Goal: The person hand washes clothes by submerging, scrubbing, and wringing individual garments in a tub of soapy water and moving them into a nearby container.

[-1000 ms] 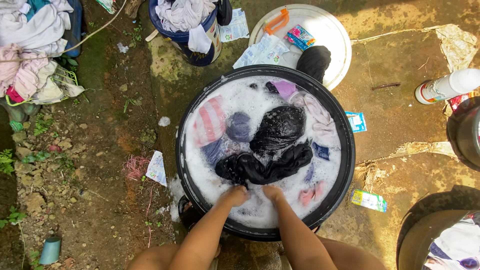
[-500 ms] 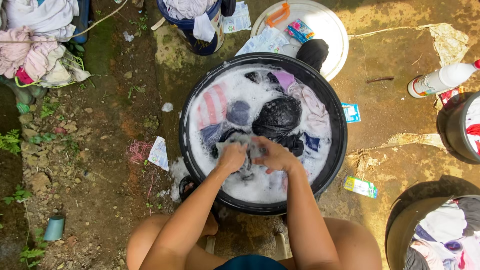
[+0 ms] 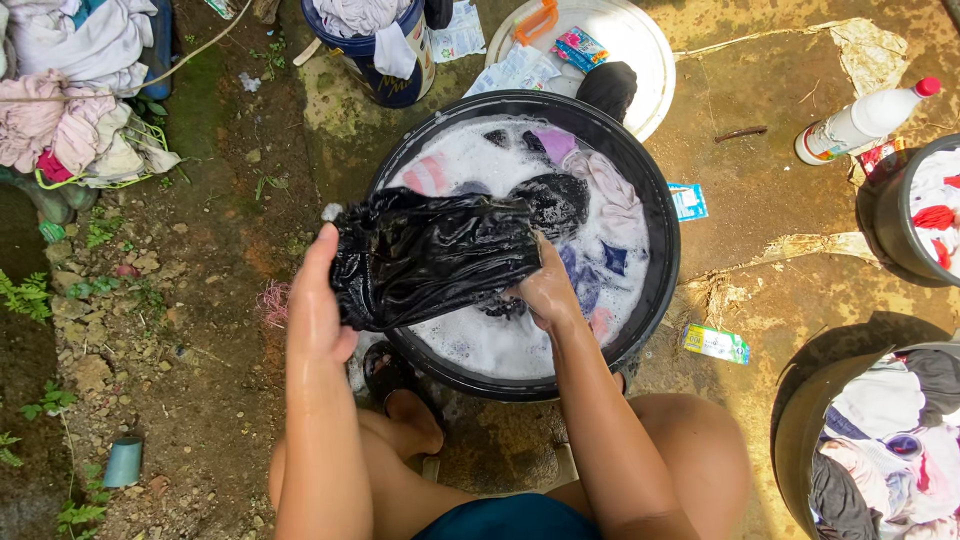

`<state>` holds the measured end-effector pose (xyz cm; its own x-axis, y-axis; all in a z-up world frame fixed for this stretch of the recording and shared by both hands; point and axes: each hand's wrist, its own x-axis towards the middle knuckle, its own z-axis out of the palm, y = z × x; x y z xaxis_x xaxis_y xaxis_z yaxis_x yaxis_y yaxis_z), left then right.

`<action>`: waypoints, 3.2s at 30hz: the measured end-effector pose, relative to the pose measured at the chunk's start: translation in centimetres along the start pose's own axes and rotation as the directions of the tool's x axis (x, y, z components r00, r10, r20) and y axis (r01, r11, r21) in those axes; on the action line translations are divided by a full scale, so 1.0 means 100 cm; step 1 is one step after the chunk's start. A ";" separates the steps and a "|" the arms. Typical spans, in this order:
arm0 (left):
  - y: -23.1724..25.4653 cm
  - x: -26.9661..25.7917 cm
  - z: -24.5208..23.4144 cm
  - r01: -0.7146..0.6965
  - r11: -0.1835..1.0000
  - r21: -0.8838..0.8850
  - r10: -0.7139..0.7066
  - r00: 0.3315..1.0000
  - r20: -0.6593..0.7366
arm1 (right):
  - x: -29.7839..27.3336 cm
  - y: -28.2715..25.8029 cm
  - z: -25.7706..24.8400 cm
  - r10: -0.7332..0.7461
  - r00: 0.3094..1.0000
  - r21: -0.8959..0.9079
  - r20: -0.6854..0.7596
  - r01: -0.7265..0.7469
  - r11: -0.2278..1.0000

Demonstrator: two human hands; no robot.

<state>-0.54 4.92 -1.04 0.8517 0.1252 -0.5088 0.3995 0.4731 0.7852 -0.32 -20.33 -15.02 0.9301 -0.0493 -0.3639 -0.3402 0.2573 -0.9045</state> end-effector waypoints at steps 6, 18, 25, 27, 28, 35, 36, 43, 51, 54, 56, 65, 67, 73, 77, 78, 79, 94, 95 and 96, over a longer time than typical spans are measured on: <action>-0.127 0.070 -0.005 0.602 0.778 -0.179 -0.522 0.778 0.350 | -0.023 -0.009 0.030 -0.302 0.920 -0.043 0.249 0.322 0.946; -0.114 0.090 0.042 0.134 0.965 0.224 -0.169 0.975 0.143 | -0.016 0.004 -0.052 0.241 0.899 0.055 0.366 -0.280 0.959; -0.150 0.062 0.010 -0.313 0.688 0.655 -0.054 0.878 0.476 | 0.006 0.021 -0.018 -0.004 0.953 0.769 0.303 -0.242 0.592; -0.151 0.071 -0.013 0.131 0.760 0.637 -0.273 0.953 0.130 | 0.010 0.012 -0.018 -0.140 0.971 0.403 0.192 0.052 0.914; -0.156 0.077 -0.018 0.132 0.757 0.639 -0.274 0.953 0.128 | 0.011 0.007 -0.016 -0.140 0.972 0.406 0.191 0.051 0.912; -0.219 0.124 -0.018 0.579 0.799 -0.159 -0.483 0.777 0.404 | 0.007 -0.057 0.006 -0.430 0.753 -0.134 0.498 0.557 0.820; -0.223 0.127 -0.019 0.627 0.731 -0.268 -0.379 0.701 0.605 | 0.007 -0.063 0.009 -0.446 0.712 -0.154 0.543 0.606 0.780; -0.167 0.137 0.016 0.192 0.972 -0.134 -0.079 0.809 0.583 | 0.018 -0.060 0.022 0.016 0.984 0.516 -0.177 0.079 0.853; -0.136 0.091 0.061 0.396 0.807 -0.438 -0.307 0.915 0.262 | 0.018 -0.042 0.028 -0.051 0.933 0.419 -0.355 0.208 0.884; -0.125 0.100 0.058 0.504 0.767 -0.398 -0.273 0.817 0.508 | 0.003 -0.062 0.039 -0.477 0.853 -0.429 -0.211 0.357 0.830; -0.117 0.114 0.059 0.608 0.728 -0.317 -0.393 0.749 0.534 | -0.014 -0.082 0.048 -0.652 0.758 -0.602 -0.021 0.511 0.614; -0.174 0.158 0.086 0.005 0.447 0.894 -0.631 0.710 0.312 | -0.064 -0.045 0.045 -0.585 0.352 -0.564 0.730 0.794 -0.226; -0.182 0.157 0.081 -0.154 0.243 0.958 -0.544 0.796 0.266 | -0.060 -0.020 0.043 -0.516 0.343 -0.527 0.785 0.807 -0.265; -0.188 0.155 0.081 -0.239 0.151 0.959 -0.373 0.885 0.279 | -0.043 -0.006 0.026 -0.521 0.318 -0.528 0.792 0.786 -0.322; -0.145 0.173 0.101 0.369 0.818 0.441 -0.518 0.807 0.285 | -0.003 -0.061 -0.011 -0.702 0.381 -0.543 0.602 0.840 -0.009; -0.135 0.167 0.111 0.440 0.851 0.287 -0.524 0.745 0.413 | 0.004 -0.076 -0.022 -0.773 0.522 -0.557 0.361 0.785 0.270; -0.128 0.160 0.121 0.520 0.844 0.133 -0.503 0.679 0.535 | 0.012 -0.092 -0.035 -0.755 0.645 -0.511 0.116 0.691 0.511; -0.349 0.144 0.094 -0.863 -0.223 0.452 -0.084 0.479 0.874 | -0.200 -0.031 -0.395 0.042 0.278 0.271 -0.960 0.877 0.398; -0.341 0.139 0.087 -0.831 -0.329 0.450 -0.174 0.521 0.836 | -0.229 -0.018 -0.418 0.055 0.132 0.143 -0.990 0.909 0.391; -0.336 0.134 0.084 -0.784 -0.393 0.481 -0.212 0.586 0.782 | -0.256 -0.005 -0.438 0.062 -0.034 -0.005 -0.997 0.908 0.418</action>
<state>0.32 -16.61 -31.34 0.6796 -0.7088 -0.1890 -0.6613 -0.7035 0.2603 -30.02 -61.47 -15.03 -0.1907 -0.9450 -0.2658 0.7019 0.0580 -0.7099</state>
